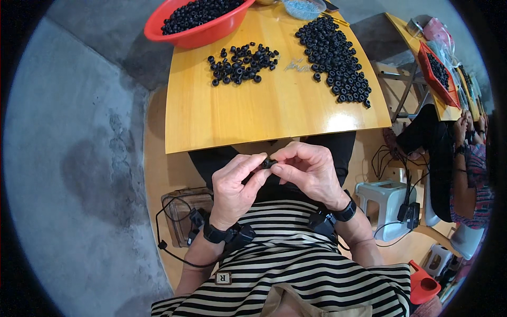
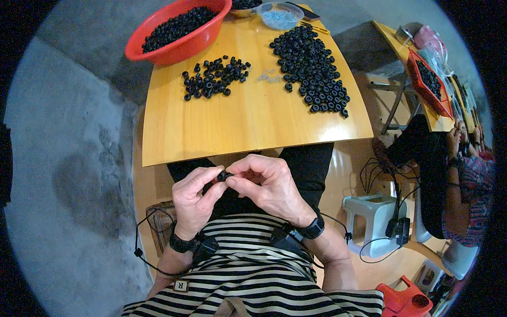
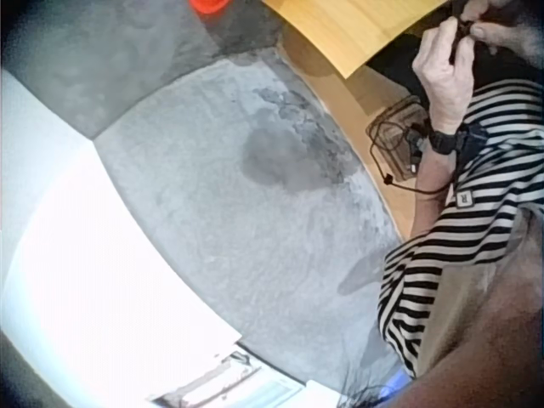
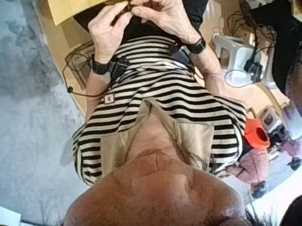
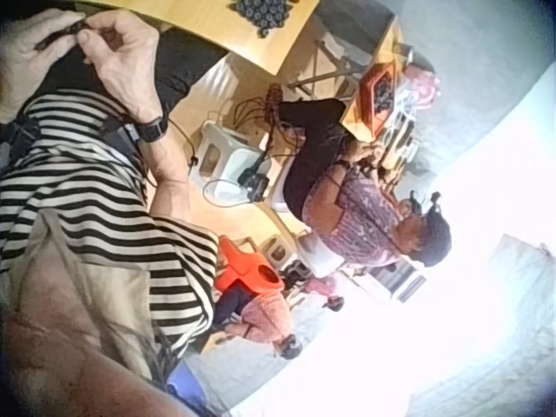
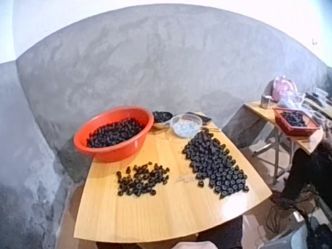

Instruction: Manually assembling small black plastic components by inserting metal or plastic inserts into caps.

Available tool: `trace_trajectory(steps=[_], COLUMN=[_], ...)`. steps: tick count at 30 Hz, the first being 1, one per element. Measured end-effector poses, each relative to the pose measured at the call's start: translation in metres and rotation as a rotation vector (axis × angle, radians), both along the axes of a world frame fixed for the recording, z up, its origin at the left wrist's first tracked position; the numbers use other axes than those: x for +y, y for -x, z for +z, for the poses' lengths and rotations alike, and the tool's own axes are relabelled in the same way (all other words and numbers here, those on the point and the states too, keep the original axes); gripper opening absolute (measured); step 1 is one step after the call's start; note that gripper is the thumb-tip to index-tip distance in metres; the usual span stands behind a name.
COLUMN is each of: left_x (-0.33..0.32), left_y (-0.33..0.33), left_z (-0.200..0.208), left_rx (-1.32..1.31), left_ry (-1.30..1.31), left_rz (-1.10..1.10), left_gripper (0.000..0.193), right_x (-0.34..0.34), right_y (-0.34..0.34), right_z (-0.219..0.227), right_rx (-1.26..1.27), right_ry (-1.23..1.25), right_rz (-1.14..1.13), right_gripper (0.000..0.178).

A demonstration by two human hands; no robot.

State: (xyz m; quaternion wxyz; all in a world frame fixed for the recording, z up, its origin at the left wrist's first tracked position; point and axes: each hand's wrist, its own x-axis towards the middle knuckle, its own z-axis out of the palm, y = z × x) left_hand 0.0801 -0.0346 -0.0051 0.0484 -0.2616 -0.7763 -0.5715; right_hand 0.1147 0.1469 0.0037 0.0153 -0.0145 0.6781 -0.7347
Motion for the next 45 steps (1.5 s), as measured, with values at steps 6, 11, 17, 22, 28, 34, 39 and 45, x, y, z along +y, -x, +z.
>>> trace_trajectory(steps=[6,11,17,22,28,34,39,45], left_x=[-0.002,-0.005,-0.007,-0.008,-0.008,-0.005,-0.006,-0.005], left_y=[-0.002,-0.004,-0.005,-0.006,-0.006,-0.008,-0.007,-0.008], left_z=[-0.004,-0.007,-0.015,-0.015,-0.016,-0.011,-0.013,-0.013], left_rx=[-0.062,-0.178,-0.337,-0.472,-0.543,-0.565,-0.672,-0.564], left_ry=[-0.069,-0.187,-0.388,-0.453,-0.487,-0.498,-0.585,-0.483], left_rz=[-0.061,-0.124,-0.220,-0.252,-0.274,-0.228,-0.266,-0.239], left_gripper=[0.030,0.033,0.033,0.033,0.031,0.027,0.028,0.028], right_x=[0.000,0.002,0.004,0.006,0.006,0.006,0.003,0.003], right_y=[-0.005,-0.009,-0.010,-0.010,-0.010,-0.010,-0.010,-0.011], right_z=[-0.003,-0.003,-0.004,-0.004,0.001,0.002,0.003,0.001], right_rx=[0.028,0.022,0.094,0.123,0.179,0.144,0.176,0.199], right_ry=[0.093,0.113,0.206,0.205,0.120,0.178,0.211,0.119], right_rz=[-0.014,-0.004,0.012,0.043,0.027,0.027,0.010,-0.018], right_gripper=[0.012,0.013,0.014,0.015,0.015,0.016,0.016,0.014])
